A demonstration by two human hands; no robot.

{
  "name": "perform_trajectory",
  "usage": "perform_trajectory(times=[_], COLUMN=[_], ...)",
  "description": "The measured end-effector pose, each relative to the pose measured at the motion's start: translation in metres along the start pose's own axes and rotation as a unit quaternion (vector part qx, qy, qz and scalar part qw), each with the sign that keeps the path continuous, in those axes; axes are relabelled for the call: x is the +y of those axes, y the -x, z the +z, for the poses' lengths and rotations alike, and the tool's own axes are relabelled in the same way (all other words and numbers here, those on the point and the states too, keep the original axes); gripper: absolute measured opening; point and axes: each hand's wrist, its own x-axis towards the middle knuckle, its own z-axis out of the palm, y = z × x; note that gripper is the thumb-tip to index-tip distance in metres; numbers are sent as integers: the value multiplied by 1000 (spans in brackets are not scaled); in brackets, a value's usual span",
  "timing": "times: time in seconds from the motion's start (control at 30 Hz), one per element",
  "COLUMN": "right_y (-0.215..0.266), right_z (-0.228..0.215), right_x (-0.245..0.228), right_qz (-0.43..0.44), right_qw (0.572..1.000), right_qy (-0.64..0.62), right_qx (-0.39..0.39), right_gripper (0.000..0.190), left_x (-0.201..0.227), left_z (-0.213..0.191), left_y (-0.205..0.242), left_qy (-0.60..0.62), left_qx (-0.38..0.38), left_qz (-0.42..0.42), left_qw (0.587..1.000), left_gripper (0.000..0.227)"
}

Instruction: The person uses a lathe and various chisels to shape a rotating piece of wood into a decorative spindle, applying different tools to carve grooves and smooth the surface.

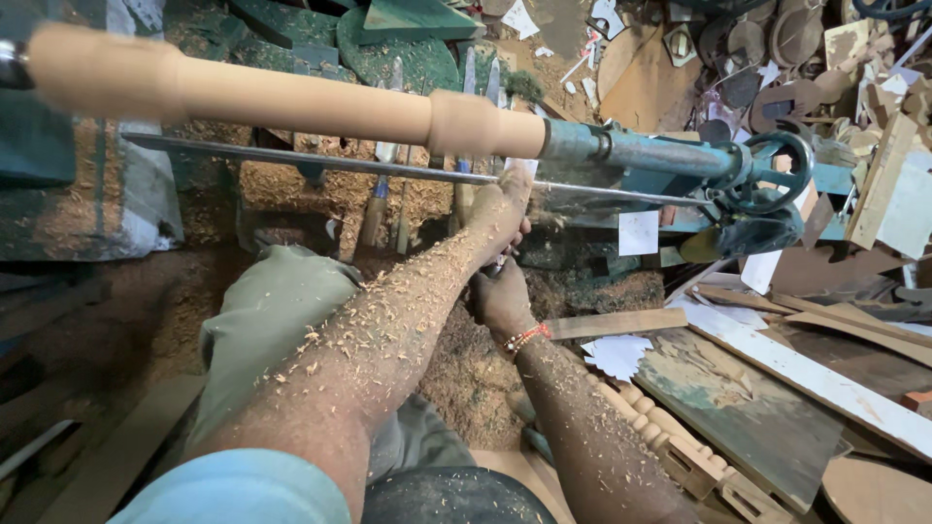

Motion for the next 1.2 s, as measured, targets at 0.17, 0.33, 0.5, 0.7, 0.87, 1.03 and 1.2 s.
perform_trajectory(times=[0.17, 0.33, 0.5, 0.7, 0.87, 1.03, 1.2], right_y=[0, 0, -2, -9, -16, -15, -5], right_z=[6, 11, 17, 22, 26, 21, 18], right_x=[-1, 1, 5, 18, 29, 26, 11], right_qz=[-41, 4, 1, -23, -27, -60, 4], right_qw=[999, 1000, 1000, 1000, 999, 996, 1000], right_qy=[24, 19, -2, 2, 0, 57, 13], right_qx=[13, 7, 12, 19, 31, 42, 27], right_gripper=[27, 26, 25, 31, 41, 38, 30], left_x=[16, 36, 36, 16, 13, 18, 16], left_z=[11, 5, 0, -5, -11, -10, -9], left_y=[11, 20, 14, -2, -8, -3, -2], left_qy=[-161, -236, -253, -207, -223, -214, -245], left_qx=[85, 40, 15, 36, 5, 5, 11], left_qz=[-16, -75, -72, -79, -97, -75, -94], left_qw=[983, 968, 965, 974, 970, 974, 965], left_gripper=[56, 51, 59, 47, 53, 48, 68])
